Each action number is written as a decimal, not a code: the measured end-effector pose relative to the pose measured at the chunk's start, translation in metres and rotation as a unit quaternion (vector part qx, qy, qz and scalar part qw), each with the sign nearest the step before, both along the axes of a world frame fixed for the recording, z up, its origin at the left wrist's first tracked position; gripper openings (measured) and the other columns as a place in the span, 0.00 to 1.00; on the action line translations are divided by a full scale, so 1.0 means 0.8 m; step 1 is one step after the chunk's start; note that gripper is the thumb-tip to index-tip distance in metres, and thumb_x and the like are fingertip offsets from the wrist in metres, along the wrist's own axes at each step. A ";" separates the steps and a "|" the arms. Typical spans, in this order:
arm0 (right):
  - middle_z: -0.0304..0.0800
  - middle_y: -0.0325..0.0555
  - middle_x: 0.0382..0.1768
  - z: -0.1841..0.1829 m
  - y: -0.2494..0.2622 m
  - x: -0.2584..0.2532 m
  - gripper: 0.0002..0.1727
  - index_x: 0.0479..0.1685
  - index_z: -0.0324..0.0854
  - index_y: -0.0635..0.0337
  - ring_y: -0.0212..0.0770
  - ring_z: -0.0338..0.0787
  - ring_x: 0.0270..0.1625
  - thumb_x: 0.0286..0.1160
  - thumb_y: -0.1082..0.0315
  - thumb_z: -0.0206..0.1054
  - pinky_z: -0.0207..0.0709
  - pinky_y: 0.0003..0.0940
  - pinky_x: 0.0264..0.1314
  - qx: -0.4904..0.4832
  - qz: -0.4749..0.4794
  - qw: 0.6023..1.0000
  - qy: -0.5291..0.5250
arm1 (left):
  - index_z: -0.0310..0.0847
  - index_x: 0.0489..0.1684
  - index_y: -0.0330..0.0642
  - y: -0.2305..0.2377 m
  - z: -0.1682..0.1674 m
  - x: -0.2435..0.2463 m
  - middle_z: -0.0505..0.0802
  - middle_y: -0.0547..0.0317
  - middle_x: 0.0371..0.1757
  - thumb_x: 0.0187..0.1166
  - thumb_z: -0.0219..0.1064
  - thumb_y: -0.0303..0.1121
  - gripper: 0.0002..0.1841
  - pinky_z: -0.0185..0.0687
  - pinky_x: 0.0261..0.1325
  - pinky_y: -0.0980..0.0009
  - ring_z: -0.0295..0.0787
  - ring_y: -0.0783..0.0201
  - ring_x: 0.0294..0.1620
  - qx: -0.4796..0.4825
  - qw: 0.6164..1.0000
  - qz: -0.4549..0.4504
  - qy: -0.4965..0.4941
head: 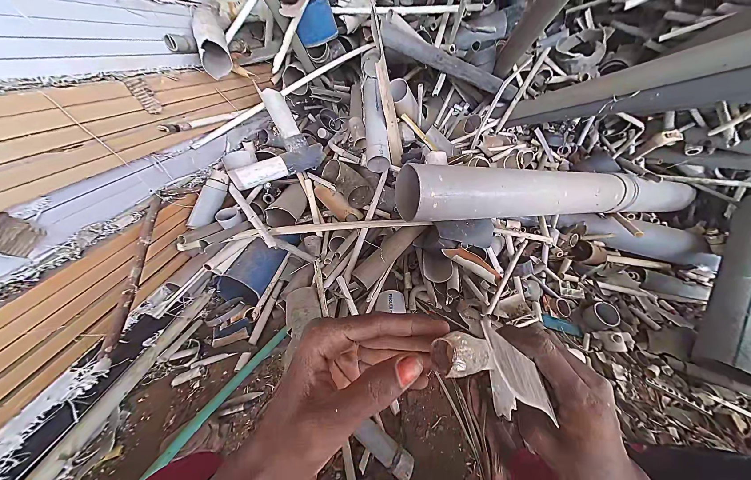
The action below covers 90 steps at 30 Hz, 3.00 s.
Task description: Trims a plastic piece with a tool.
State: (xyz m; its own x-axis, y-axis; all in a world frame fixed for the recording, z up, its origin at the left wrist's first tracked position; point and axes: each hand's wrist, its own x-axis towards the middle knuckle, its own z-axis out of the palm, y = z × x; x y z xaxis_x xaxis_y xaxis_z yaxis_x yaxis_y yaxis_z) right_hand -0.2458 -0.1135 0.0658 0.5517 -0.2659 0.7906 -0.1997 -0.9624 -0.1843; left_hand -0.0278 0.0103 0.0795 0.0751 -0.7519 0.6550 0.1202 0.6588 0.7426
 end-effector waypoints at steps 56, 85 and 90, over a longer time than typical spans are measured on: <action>0.88 0.42 0.47 0.000 0.011 -0.010 0.26 0.71 0.75 0.62 0.20 0.85 0.42 0.69 0.73 0.62 0.79 0.13 0.43 0.307 0.155 0.937 0.055 | 0.94 0.50 0.58 -0.002 0.006 0.007 0.89 0.79 0.49 0.82 0.69 0.41 0.08 0.81 0.57 0.87 0.84 0.83 0.53 -0.024 0.968 0.217 -0.124; 0.91 0.57 0.40 0.013 0.016 -0.015 0.18 0.65 0.76 0.72 0.37 0.91 0.40 0.80 0.73 0.63 0.84 0.27 0.47 0.309 0.148 0.925 0.162 | 0.90 0.34 0.60 -0.004 0.002 0.008 0.84 0.78 0.66 0.72 0.79 0.46 0.06 0.80 0.69 0.80 0.78 0.77 0.71 -0.069 0.929 0.311 -0.187; 0.90 0.54 0.37 0.006 0.016 -0.014 0.20 0.62 0.79 0.70 0.30 0.87 0.38 0.88 0.59 0.62 0.80 0.20 0.45 0.321 0.191 0.916 0.146 | 0.88 0.27 0.58 0.000 0.005 0.012 0.85 0.80 0.73 0.73 0.78 0.45 0.08 0.76 0.76 0.73 0.74 0.71 0.80 -0.090 0.925 0.309 -0.201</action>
State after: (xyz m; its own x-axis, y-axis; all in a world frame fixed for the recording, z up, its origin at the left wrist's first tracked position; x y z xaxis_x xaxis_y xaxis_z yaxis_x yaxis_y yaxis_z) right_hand -0.2568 -0.1007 0.0707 0.8644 -0.3683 0.3422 -0.0029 -0.6843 -0.7292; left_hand -0.0185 0.0107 0.0834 0.1770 -0.5230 0.8337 -0.5824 0.6272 0.5171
